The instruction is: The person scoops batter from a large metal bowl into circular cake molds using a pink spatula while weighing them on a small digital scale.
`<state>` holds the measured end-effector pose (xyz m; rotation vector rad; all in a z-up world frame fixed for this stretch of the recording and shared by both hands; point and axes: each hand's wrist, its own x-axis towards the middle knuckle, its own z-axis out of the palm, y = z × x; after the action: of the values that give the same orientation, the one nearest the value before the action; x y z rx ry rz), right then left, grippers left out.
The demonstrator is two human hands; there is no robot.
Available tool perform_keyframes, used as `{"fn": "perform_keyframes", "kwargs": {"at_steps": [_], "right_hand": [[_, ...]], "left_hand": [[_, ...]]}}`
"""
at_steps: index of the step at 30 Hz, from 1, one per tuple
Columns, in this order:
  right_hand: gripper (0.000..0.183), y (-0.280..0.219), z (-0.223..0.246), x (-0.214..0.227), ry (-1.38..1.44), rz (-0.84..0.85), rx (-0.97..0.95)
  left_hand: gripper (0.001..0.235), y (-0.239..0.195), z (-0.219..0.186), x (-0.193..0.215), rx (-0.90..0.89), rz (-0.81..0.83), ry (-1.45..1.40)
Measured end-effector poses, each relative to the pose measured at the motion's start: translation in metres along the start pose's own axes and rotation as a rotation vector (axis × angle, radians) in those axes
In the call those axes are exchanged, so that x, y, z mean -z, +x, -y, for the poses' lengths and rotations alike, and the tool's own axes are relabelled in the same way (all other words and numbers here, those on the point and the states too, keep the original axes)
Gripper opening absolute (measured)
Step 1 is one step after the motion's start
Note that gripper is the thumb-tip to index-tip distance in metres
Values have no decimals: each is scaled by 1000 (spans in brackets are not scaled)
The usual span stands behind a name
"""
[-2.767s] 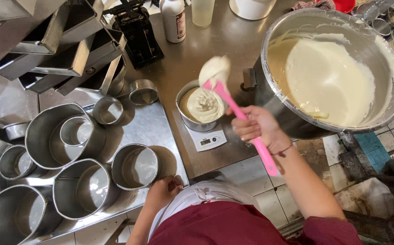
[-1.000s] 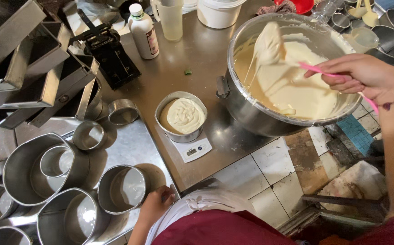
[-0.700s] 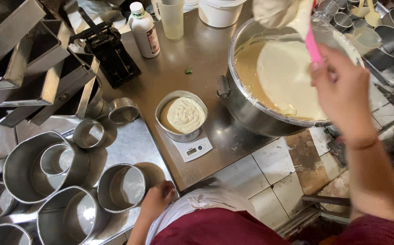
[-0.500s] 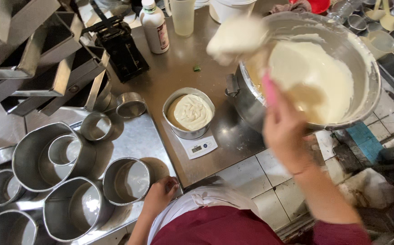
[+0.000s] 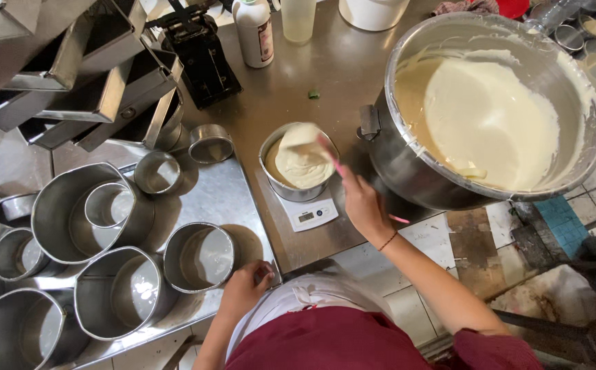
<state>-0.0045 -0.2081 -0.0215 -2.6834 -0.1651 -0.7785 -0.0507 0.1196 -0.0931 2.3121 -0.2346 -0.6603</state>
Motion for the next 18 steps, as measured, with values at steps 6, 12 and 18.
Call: {"fn": "perform_keyframes", "kwargs": {"at_steps": [6, 12, 18], "right_hand": [[53, 18, 11, 15, 977, 424, -887], [26, 44, -3, 57, 1965, 722, -983], [21, 91, 22, 176, 2366, 796, -708]], "left_hand": [[9, -4, -10, 7, 10, 5, 7], [10, -4, -5, 2, -4, -5, 17], [10, -4, -5, -1, -40, -4, -18]]}}
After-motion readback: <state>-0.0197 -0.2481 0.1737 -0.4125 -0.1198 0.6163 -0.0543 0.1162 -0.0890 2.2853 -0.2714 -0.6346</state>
